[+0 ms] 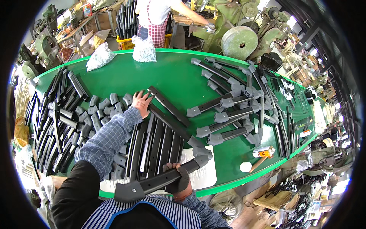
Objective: The person picks up black plastic rods and gray plastic caps from a green worktable, sprays the rods with an aerosol can, and fits the caps onto the rod ends. They repeatedly retrieve rods from a cardboard box, spray them, and assemble the caps, placing finished units back on the table.
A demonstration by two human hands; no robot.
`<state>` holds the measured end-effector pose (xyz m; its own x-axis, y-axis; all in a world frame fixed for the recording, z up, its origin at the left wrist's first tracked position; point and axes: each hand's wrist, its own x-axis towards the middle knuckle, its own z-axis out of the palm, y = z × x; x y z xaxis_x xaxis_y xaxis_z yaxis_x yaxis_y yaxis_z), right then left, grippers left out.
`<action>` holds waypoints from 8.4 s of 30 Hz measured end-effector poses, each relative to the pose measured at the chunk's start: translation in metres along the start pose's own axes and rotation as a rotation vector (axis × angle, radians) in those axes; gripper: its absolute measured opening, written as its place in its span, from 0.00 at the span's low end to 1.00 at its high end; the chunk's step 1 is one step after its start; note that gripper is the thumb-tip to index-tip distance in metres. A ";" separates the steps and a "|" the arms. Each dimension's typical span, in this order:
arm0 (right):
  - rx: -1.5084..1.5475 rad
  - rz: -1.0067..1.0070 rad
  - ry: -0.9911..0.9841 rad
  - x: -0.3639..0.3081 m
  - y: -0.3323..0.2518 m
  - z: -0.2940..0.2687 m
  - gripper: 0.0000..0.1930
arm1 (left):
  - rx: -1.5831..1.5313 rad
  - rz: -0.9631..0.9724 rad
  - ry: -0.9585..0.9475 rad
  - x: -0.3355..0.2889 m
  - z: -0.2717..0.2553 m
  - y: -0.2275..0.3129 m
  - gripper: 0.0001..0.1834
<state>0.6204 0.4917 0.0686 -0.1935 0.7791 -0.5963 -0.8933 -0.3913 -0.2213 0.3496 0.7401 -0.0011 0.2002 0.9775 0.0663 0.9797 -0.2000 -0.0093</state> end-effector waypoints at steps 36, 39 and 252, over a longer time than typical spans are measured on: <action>-0.889 -0.233 0.094 0.513 -0.177 0.145 0.14 | 0.012 0.547 -0.497 0.129 0.072 0.079 0.36; -1.596 -0.455 -0.197 0.428 -0.200 0.150 0.15 | 0.040 0.541 -0.475 0.123 0.049 0.094 0.27; -2.537 -1.148 -1.781 0.159 0.593 0.091 0.21 | -0.734 -1.404 0.202 -0.638 0.001 -0.121 0.43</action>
<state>0.0232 0.4283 -0.0872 -0.9992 0.0155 0.0372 0.0162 0.9997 0.0182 0.1030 0.1411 -0.0436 -0.8802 0.3928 -0.2663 0.1518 0.7647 0.6263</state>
